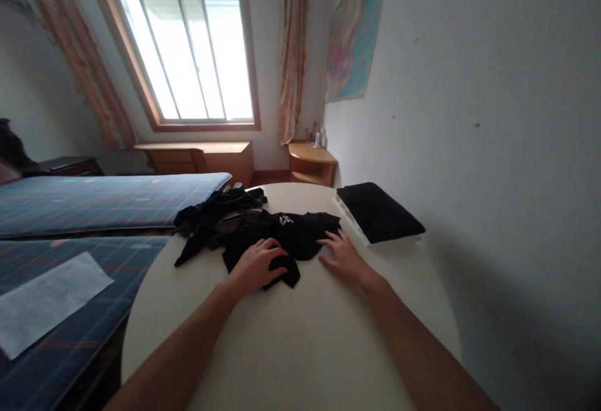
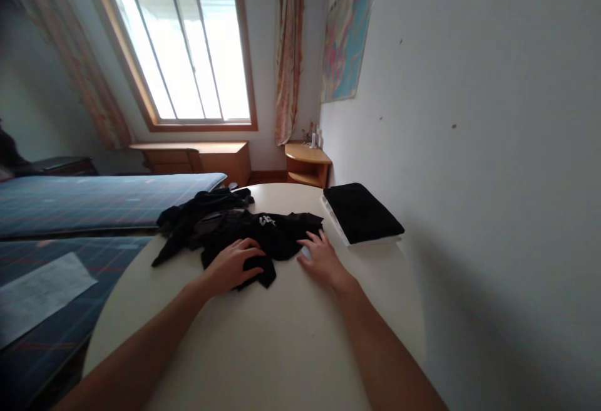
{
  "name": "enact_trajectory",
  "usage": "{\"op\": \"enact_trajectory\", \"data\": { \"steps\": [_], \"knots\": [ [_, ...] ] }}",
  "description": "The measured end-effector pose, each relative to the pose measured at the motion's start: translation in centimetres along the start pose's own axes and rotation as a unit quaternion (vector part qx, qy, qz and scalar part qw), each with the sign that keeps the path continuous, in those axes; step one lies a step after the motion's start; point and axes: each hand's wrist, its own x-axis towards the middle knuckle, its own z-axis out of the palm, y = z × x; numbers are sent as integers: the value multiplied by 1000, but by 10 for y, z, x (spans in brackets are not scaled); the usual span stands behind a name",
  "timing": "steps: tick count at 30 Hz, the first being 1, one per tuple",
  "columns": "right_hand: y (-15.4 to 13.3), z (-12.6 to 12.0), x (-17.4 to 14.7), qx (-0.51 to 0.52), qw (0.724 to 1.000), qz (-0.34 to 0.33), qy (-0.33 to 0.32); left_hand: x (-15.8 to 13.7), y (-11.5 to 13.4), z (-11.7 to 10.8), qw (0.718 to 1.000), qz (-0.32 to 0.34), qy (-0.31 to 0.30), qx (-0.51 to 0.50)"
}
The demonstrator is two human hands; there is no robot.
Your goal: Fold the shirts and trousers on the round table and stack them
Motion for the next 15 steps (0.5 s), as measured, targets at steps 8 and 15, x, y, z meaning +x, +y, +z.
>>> {"op": "enact_trajectory", "data": {
  "steps": [8,15],
  "knots": [
    [-13,-11,0,-97,995,15,20,4,14,-13,945,-57,27,-321],
    [-9,-21,-2,-137,988,76,19,7,-33,-40,837,-262,368,-309]
  ]
}}
